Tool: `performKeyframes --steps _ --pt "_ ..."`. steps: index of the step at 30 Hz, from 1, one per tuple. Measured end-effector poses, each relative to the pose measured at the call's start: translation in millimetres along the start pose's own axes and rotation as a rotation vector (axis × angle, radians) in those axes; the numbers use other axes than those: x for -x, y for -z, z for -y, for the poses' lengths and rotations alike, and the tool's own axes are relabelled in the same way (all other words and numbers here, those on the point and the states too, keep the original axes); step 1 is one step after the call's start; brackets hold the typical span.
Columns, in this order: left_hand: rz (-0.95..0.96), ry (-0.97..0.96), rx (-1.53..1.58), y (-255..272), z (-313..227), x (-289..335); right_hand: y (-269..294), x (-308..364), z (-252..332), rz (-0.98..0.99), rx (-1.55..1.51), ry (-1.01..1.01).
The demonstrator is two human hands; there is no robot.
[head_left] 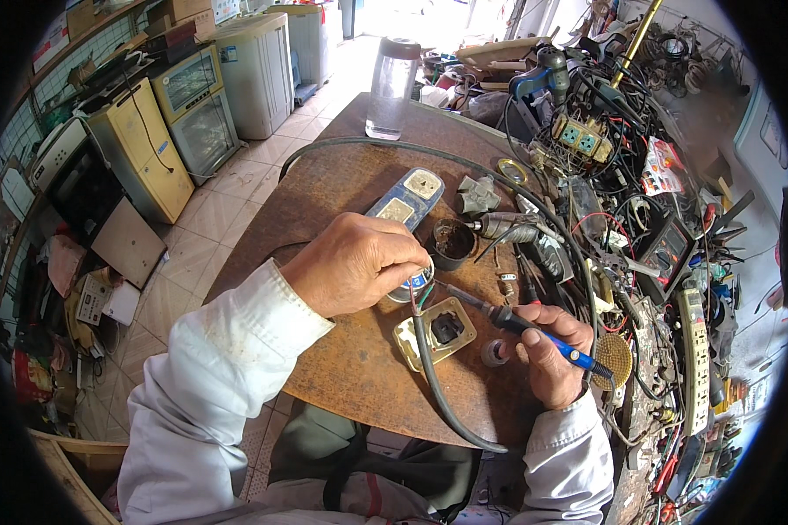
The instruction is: The person uses a soldering iron and solder wire to tin and join two exposed wire ends on a cluttered workbench. The person holds the wires steady with one hand while applying heat and solder with the other, then inspects the joint.
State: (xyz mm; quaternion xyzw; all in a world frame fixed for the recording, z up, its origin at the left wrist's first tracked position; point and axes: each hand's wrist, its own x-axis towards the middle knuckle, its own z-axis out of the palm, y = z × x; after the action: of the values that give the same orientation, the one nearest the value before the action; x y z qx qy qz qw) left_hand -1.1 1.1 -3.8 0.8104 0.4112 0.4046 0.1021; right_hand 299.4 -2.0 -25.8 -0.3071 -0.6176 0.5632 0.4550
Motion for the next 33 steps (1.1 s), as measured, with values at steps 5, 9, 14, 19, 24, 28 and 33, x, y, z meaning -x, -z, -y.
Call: performKeyframes --steps 5,9,14,19,24,28,33 --pt "-0.011 -0.017 -0.015 -1.5 0.5 0.0 0.0 -0.5 0.9 -0.005 0.003 0.0" --pt "-0.029 -0.033 -0.014 -2.4 1.5 0.6 -0.8 -0.9 0.8 -0.01 0.004 -0.001" --pt "-0.037 -0.044 -0.014 -3.4 2.1 0.5 -0.3 0.5 2.1 -0.008 0.002 -0.012" --pt "-0.035 -0.045 -0.024 -2.7 1.5 0.7 -0.4 -1.2 0.1 0.003 -0.004 0.0" --pt "-0.033 -0.053 -0.042 -2.4 0.0 0.3 -4.9 -1.7 -0.6 -0.048 0.049 0.028" --pt "-0.036 -0.067 -0.046 -2.4 0.4 0.0 -6.2 -2.0 -1.0 -0.06 0.03 0.021" --pt "-0.042 -0.071 -0.045 -3.2 1.2 0.2 -5.8 -2.1 0.6 -0.054 0.041 0.021"
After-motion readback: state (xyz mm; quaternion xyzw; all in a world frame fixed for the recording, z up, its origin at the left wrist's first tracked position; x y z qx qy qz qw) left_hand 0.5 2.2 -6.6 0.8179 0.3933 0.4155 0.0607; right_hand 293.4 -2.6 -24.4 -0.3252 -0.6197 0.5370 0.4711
